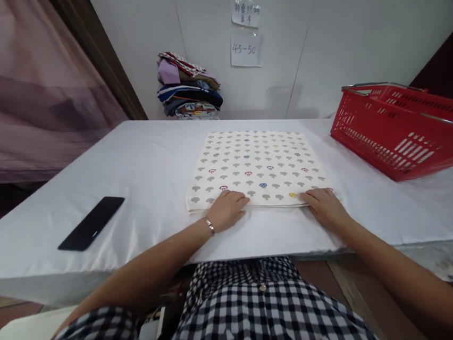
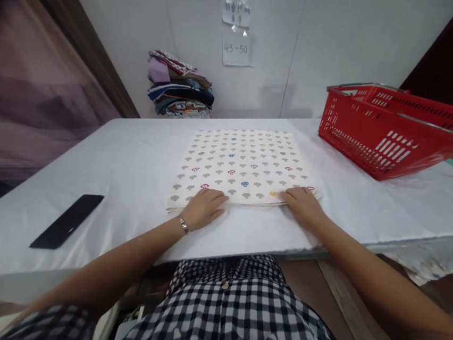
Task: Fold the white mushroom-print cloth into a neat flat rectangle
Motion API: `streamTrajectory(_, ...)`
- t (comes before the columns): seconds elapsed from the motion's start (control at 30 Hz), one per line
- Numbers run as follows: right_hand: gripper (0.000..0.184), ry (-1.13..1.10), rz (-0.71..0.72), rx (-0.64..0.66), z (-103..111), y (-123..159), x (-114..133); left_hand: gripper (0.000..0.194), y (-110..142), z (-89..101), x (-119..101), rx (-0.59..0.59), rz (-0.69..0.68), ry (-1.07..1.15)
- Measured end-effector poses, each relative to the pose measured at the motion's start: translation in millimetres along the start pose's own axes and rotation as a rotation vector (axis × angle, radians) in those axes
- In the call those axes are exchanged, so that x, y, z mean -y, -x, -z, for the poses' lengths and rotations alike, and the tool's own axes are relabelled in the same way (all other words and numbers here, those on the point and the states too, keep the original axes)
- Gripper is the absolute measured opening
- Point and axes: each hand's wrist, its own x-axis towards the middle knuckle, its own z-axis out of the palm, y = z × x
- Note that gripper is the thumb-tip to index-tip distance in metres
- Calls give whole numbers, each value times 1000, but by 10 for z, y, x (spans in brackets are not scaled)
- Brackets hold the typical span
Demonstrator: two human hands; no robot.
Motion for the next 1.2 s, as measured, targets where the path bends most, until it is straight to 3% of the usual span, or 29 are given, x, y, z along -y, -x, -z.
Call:
streamTrajectory(0.27, 26, -38, -1, -87, -53, -276, 387, 37, -450, -191, -308, -19, 41, 72)
streamTrajectory(0.4, 23, -115, 6, -132, -51, -297, 372, 33, -527, -213, -389, -11, 82, 42)
streamTrajectory(0.67, 27, -211, 46, -92, -83, -306, 268, 28, -565, -274, -509, -25, 161, -47)
streamTrajectory(1.03, 33, -360, -54, -6, -35, -334, 239, 25, -591, -335, -449, -48, 182, -47)
streamTrajectory(1.2, 34, -372, -121, -14, -74, -312, 294, 25, -594, -377, -388, -17, 126, -69)
